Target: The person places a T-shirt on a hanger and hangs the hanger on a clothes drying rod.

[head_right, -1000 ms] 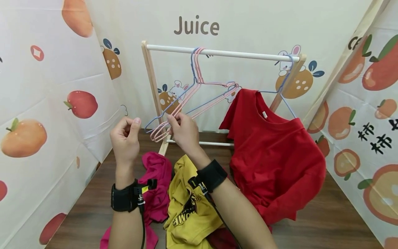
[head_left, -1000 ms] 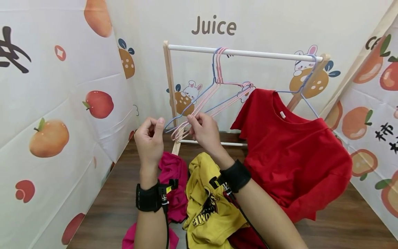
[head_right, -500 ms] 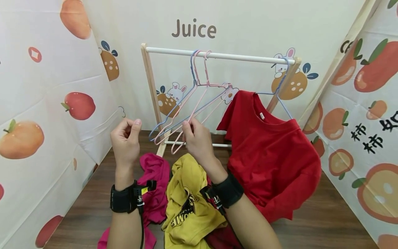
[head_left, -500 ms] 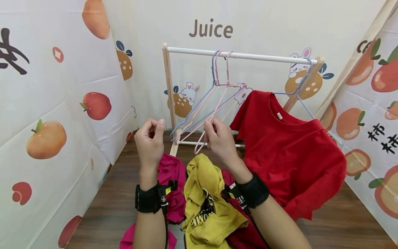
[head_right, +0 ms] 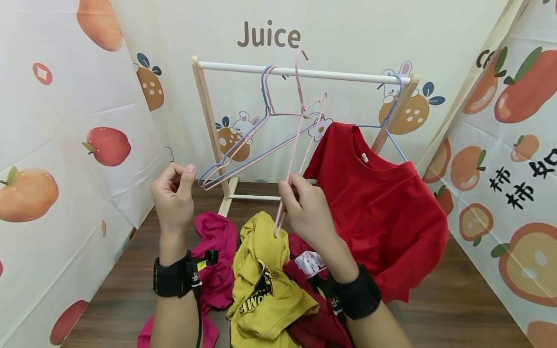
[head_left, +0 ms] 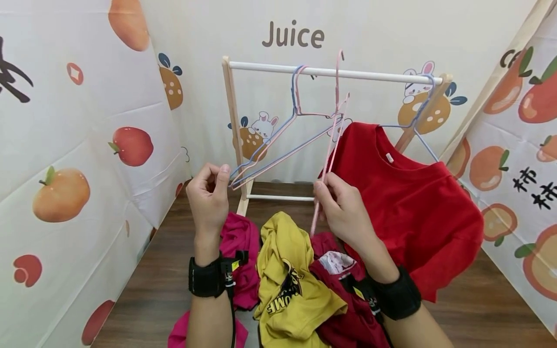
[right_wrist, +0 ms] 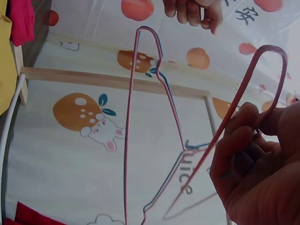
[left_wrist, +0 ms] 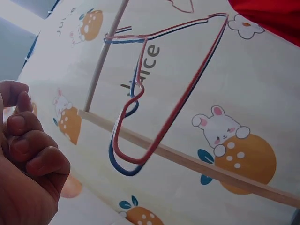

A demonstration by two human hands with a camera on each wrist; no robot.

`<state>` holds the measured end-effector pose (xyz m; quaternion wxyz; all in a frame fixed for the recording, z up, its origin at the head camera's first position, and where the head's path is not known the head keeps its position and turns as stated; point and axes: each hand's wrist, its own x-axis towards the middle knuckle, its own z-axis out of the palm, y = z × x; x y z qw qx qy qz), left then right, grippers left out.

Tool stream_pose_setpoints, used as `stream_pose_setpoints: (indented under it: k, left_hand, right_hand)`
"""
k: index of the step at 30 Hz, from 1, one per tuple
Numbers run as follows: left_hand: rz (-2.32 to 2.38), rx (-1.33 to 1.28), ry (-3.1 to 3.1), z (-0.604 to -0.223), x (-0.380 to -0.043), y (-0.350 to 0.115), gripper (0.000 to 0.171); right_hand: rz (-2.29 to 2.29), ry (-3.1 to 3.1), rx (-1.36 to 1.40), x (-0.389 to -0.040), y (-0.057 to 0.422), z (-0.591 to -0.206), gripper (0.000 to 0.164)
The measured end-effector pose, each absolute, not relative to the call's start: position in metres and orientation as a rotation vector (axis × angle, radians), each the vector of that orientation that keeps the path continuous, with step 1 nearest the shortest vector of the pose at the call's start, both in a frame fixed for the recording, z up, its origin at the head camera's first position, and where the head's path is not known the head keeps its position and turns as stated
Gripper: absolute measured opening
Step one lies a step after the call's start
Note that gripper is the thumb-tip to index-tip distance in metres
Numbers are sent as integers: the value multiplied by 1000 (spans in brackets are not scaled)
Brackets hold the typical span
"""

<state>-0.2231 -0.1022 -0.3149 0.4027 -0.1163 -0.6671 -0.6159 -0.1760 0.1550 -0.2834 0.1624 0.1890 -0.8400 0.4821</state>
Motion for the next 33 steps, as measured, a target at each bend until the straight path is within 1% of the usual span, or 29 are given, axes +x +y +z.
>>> stream_pose_setpoints:
  k: [6, 12, 15, 18, 24, 29, 33]
  left_hand:
    - [-1526, -418, -1641, -308, -213, -93, 30]
    - [-1448, -657, -1675, -296, -194, -86, 20]
    - [-1435, -769, -1708, -295, -192, -80, 16]
    - [-1396, -836, -1774, -297, -193, -71, 16]
    - [-1267, -924, -2091, -299, -190, -57, 12]
    - [-1106, -981, -2415, -305, -193, -43, 9]
    - [-953, -1041, -2643, -313, -195, -30, 8]
  right_hand:
    - [1342, -2397, 573, -143, 186, -290, 21]
    - [1336, -2374, 561, -109, 215, -299, 20]
    - [1328, -2351, 533, -96, 229, -305, 20]
    - [1304, -2339, 498, -87, 240, -311, 20]
    - [1230, -2362, 431, -68, 255, -315, 21]
    - [1165, -2411, 438, -56, 268, -317, 24]
    - [1227, -2440, 448, -48, 279, -325, 22]
